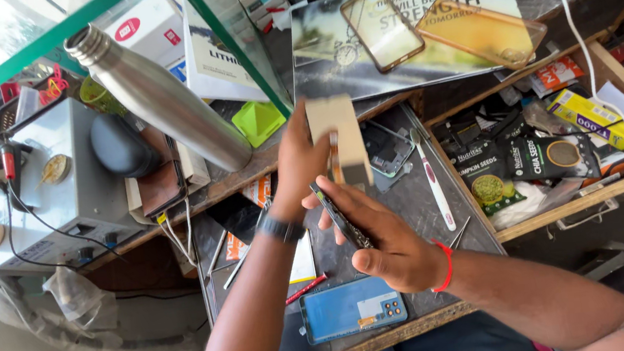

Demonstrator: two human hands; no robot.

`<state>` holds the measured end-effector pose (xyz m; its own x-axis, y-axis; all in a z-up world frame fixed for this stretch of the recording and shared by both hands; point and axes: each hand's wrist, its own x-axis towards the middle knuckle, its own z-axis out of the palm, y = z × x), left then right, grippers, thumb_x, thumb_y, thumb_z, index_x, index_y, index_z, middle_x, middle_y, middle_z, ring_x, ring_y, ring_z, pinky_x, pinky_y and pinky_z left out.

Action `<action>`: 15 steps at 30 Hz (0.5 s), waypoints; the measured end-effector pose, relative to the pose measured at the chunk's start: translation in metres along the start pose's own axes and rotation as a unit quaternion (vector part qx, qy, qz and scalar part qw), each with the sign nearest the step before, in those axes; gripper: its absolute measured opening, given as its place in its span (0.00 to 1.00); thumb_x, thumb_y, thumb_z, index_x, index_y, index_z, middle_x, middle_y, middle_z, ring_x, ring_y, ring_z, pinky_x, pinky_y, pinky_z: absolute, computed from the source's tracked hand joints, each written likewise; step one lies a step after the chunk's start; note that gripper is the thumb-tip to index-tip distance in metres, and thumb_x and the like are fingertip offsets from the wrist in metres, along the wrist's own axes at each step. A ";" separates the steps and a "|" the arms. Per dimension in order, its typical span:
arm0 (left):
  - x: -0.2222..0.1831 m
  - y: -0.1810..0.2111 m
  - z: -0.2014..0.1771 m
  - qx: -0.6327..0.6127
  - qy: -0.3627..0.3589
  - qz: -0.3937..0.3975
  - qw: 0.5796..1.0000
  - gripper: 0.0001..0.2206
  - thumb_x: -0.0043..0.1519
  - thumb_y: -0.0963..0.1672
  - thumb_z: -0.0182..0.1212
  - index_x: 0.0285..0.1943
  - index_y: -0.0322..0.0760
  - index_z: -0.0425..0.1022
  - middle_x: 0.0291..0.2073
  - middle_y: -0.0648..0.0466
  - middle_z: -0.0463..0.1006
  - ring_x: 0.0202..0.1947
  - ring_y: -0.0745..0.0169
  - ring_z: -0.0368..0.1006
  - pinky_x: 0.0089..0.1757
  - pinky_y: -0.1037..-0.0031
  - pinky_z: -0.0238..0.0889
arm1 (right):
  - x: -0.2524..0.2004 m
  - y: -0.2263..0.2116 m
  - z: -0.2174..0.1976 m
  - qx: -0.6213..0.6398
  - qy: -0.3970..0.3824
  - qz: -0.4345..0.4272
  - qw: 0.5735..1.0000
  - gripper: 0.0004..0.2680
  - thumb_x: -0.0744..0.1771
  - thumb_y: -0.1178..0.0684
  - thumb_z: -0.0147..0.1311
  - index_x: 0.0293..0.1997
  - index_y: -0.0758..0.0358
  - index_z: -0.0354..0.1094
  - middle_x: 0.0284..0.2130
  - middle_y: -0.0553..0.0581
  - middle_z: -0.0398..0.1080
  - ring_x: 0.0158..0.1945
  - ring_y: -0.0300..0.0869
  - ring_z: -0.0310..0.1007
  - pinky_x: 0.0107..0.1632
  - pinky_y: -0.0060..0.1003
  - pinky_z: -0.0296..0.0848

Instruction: The person disassembles a smartphone by removing the back cover and battery. They then handle the internal motherboard and other components, placing them on a cluttered workbench. The person also organizes various phone parts and tools on the desk.

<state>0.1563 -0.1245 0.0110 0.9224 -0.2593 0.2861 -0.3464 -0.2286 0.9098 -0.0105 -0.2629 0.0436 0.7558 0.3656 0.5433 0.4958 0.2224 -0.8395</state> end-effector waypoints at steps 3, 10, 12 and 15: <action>0.053 0.005 0.023 0.083 0.048 -0.029 0.995 0.31 0.59 0.39 0.59 0.74 0.27 0.57 0.44 0.39 0.83 0.37 0.48 0.82 0.39 0.65 0.74 | 0.001 0.000 -0.001 0.000 0.008 0.014 1.000 0.36 0.71 0.28 0.45 0.81 0.67 0.36 0.70 0.64 0.58 0.57 0.42 0.64 0.58 0.35 0.69; 0.138 -0.036 0.065 0.256 0.150 0.018 0.955 0.32 0.54 0.41 0.63 0.68 0.21 0.58 0.42 0.32 0.79 0.43 0.31 0.76 0.44 0.53 0.68 | 0.003 0.006 -0.012 -0.096 0.029 -0.030 0.995 0.35 0.72 0.29 0.43 0.81 0.68 0.37 0.70 0.65 0.59 0.68 0.50 0.63 0.71 0.43 0.63; 0.151 -0.047 0.062 0.258 0.162 -0.019 0.952 0.25 0.59 0.42 0.60 0.64 0.22 0.63 0.44 0.32 0.80 0.46 0.31 0.76 0.46 0.52 0.68 | 0.004 0.008 -0.014 -0.118 0.035 -0.043 0.991 0.34 0.73 0.30 0.43 0.81 0.67 0.38 0.70 0.65 0.59 0.72 0.52 0.61 0.75 0.44 0.59; 0.154 -0.059 0.056 0.245 0.176 -0.058 0.952 0.17 0.68 0.45 0.55 0.59 0.25 0.70 0.48 0.32 0.80 0.50 0.29 0.75 0.50 0.51 0.68 | 0.005 0.010 -0.015 -0.129 0.036 -0.040 0.990 0.33 0.72 0.30 0.43 0.81 0.67 0.38 0.70 0.66 0.60 0.73 0.52 0.60 0.75 0.45 0.58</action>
<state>0.3090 -0.2033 -0.0152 0.9291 0.1057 0.3544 -0.1971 -0.6693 0.7164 0.0047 -0.2729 0.0384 0.7343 0.2883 0.6146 0.6404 0.0063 -0.7681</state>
